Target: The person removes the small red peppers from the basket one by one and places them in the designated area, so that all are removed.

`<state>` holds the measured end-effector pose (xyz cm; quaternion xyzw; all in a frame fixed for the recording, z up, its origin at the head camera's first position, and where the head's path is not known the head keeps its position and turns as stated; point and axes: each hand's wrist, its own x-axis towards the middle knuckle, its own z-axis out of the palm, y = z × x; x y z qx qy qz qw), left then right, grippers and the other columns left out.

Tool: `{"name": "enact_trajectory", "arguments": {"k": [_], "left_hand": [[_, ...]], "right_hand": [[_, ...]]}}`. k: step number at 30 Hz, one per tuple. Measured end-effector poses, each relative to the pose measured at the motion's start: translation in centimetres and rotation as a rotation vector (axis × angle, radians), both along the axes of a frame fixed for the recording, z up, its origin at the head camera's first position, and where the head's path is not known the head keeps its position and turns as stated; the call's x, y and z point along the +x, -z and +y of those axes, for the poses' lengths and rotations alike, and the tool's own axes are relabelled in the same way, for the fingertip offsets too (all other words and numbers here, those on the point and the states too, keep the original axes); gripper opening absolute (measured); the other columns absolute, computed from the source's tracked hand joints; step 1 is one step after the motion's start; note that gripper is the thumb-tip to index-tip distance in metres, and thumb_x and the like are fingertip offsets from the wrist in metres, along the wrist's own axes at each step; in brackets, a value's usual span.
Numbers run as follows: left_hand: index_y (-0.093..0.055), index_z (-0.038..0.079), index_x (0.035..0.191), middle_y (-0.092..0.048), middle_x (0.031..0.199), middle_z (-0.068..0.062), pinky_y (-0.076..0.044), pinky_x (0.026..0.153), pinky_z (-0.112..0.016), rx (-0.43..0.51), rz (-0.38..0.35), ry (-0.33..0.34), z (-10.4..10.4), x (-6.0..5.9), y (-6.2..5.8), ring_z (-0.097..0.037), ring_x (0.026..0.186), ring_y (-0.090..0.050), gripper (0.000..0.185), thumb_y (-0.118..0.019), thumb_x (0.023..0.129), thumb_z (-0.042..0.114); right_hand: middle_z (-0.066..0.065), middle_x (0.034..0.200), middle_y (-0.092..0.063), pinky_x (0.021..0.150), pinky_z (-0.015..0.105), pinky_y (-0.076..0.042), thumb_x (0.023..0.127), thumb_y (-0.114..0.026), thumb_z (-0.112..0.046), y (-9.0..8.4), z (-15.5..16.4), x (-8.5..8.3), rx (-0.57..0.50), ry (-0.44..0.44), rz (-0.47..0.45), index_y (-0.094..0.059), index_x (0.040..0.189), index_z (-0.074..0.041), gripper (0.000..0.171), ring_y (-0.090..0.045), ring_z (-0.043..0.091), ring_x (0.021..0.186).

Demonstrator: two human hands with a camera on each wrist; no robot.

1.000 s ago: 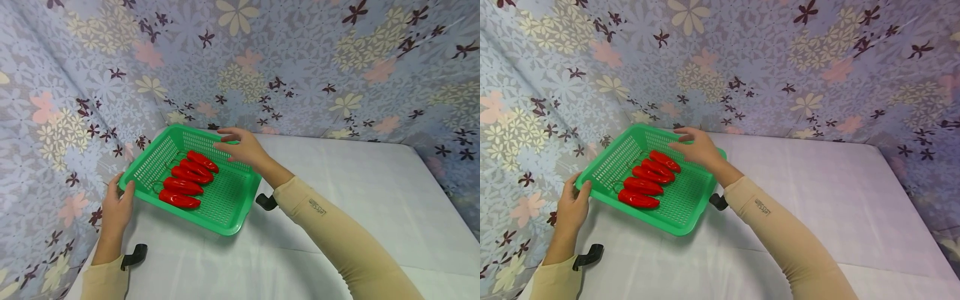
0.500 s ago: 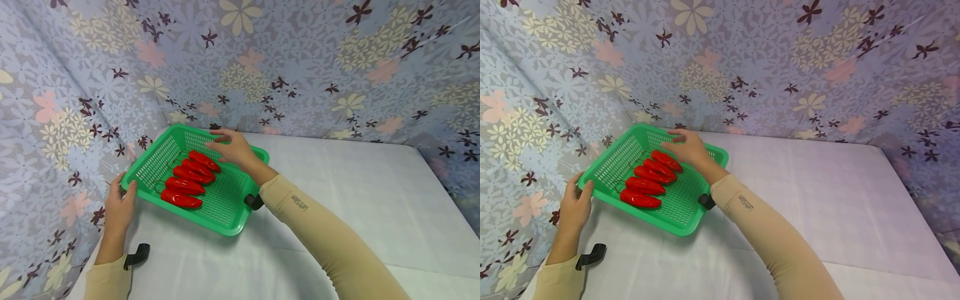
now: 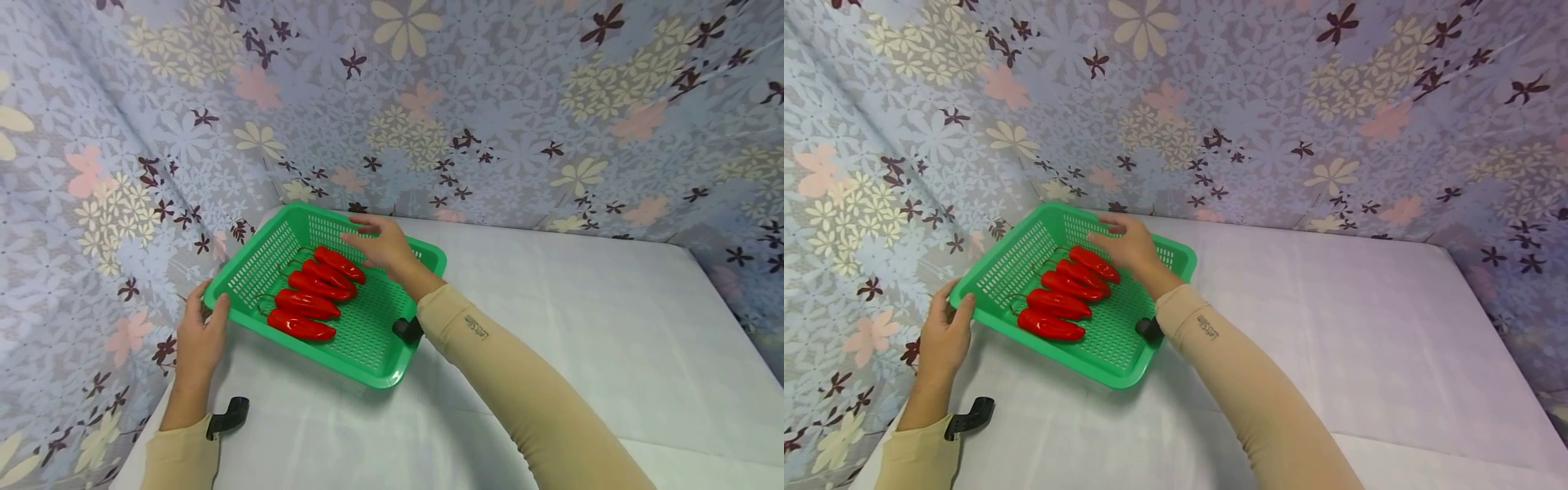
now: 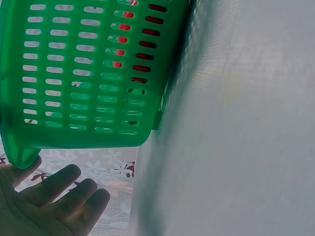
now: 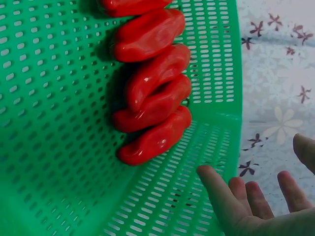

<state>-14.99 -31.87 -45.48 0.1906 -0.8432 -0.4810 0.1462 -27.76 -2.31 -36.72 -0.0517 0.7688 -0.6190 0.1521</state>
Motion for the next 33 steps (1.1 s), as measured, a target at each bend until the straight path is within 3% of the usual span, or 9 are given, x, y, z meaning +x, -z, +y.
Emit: {"name": "enact_trajectory", "arguments": {"k": [3,5,10,12,17,23,33], "left_hand": [[-0.029,0.024,0.159,-0.047,0.148,-0.021,-0.036,0.105,-0.061,0.008,-0.002,0.003,0.0,0.1,0.0,-0.037,0.136,-0.043,0.067,-0.044,0.102,0.055],[-0.029,0.024,0.160,-0.047,0.149,-0.021,-0.036,0.105,-0.061,0.012,-0.003,0.003,-0.1,0.0,-0.1,-0.038,0.137,-0.043,0.067,-0.044,0.102,0.056],[-0.031,0.025,0.159,-0.047,0.149,-0.020,-0.037,0.106,-0.059,0.024,0.003,0.006,-0.3,-0.1,0.1,-0.036,0.136,-0.043,0.068,-0.046,0.101,0.058],[-0.031,0.026,0.159,-0.047,0.149,-0.020,-0.037,0.106,-0.058,0.028,0.006,0.006,-0.3,-0.1,0.1,-0.036,0.136,-0.043,0.068,-0.047,0.101,0.058],[-0.032,0.026,0.159,-0.047,0.149,-0.019,-0.038,0.106,-0.058,0.038,-0.001,-0.001,-0.3,-0.1,0.0,-0.036,0.136,-0.043,0.068,-0.048,0.101,0.057],[-0.032,0.026,0.159,-0.047,0.149,-0.018,-0.037,0.106,-0.057,0.041,0.001,0.017,0.0,-0.2,-0.1,-0.035,0.136,-0.043,0.068,-0.050,0.100,0.057],[-0.030,0.030,0.159,-0.048,0.149,-0.018,-0.037,0.102,-0.061,0.043,-0.018,0.005,-0.2,0.3,0.0,-0.040,0.136,-0.042,0.067,-0.047,0.101,0.058]], "right_hand": [[0.011,0.148,-0.048,0.091,0.050,-0.053,0.095,-0.073,-0.029,0.4,-0.4,-0.4,0.022,0.012,-0.035,-0.055,0.147,-0.021,0.056,-0.056,0.032,0.121],[0.009,0.148,-0.049,0.082,0.043,-0.055,0.094,-0.074,-0.031,0.6,-0.8,-0.7,0.063,0.020,-0.046,-0.056,0.146,-0.023,0.056,-0.063,0.024,0.097],[0.007,0.149,-0.050,0.081,0.042,-0.053,0.093,-0.076,-0.032,1.1,-1.7,-0.9,0.179,0.027,-0.055,-0.058,0.144,-0.025,0.055,-0.063,0.023,0.101],[0.007,0.149,-0.049,0.096,0.047,-0.048,0.092,-0.076,-0.032,1.2,-1.9,-0.9,0.211,0.023,-0.059,-0.058,0.144,-0.023,0.055,-0.051,0.029,0.129],[0.009,0.152,-0.046,0.104,0.046,-0.043,0.091,-0.077,-0.033,1.9,-2.5,-1.3,0.257,-0.002,-0.091,-0.057,0.145,-0.023,0.058,-0.045,0.030,0.136],[0.010,0.155,-0.041,0.106,0.046,-0.041,0.092,-0.076,-0.033,2.8,-2.5,-1.6,0.320,-0.033,-0.123,-0.053,0.148,-0.024,0.061,-0.041,0.031,0.138],[0.012,0.155,-0.041,0.099,0.051,-0.046,0.091,-0.077,-0.032,4.3,-3.0,-1.7,0.301,-0.075,-0.165,-0.049,0.151,-0.027,0.066,-0.046,0.032,0.134]]}}
